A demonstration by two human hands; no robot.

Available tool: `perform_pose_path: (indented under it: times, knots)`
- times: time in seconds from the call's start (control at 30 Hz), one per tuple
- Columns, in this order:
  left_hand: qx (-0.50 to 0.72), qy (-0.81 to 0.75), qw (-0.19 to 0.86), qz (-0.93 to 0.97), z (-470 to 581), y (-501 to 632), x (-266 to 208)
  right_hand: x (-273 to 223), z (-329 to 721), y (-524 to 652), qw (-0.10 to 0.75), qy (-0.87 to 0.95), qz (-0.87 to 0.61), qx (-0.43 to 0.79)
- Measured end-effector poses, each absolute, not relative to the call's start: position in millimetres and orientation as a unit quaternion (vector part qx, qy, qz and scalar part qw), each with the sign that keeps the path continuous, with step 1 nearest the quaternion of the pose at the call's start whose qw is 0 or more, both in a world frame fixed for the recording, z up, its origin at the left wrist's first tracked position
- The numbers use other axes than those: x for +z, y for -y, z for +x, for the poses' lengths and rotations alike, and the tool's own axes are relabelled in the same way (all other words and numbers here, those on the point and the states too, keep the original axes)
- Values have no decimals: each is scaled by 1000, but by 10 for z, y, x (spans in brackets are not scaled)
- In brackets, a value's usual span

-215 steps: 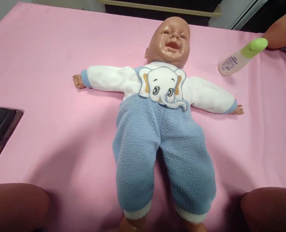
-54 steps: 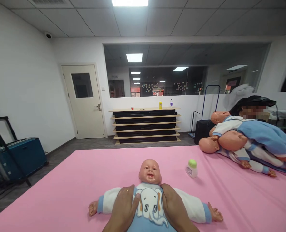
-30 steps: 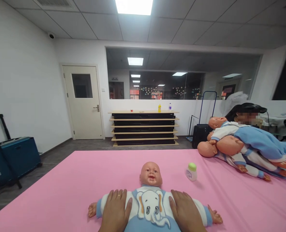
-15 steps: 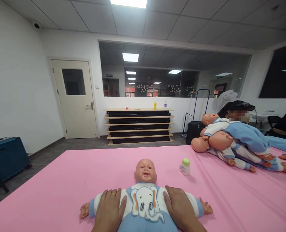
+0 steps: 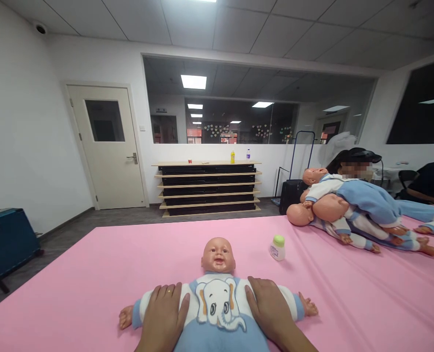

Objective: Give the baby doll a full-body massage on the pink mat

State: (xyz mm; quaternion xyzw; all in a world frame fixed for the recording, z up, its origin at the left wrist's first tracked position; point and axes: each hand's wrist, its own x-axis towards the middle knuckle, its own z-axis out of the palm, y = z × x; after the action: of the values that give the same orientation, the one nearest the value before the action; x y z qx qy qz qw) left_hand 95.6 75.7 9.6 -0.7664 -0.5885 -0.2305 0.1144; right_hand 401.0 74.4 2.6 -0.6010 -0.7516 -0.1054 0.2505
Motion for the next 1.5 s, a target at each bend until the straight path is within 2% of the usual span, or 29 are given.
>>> perform_pose_path:
  times: [1.5]
  knots:
    - [-213, 581, 116, -777, 951, -756, 121, 85, 4006, -737, 218, 758, -608, -87]
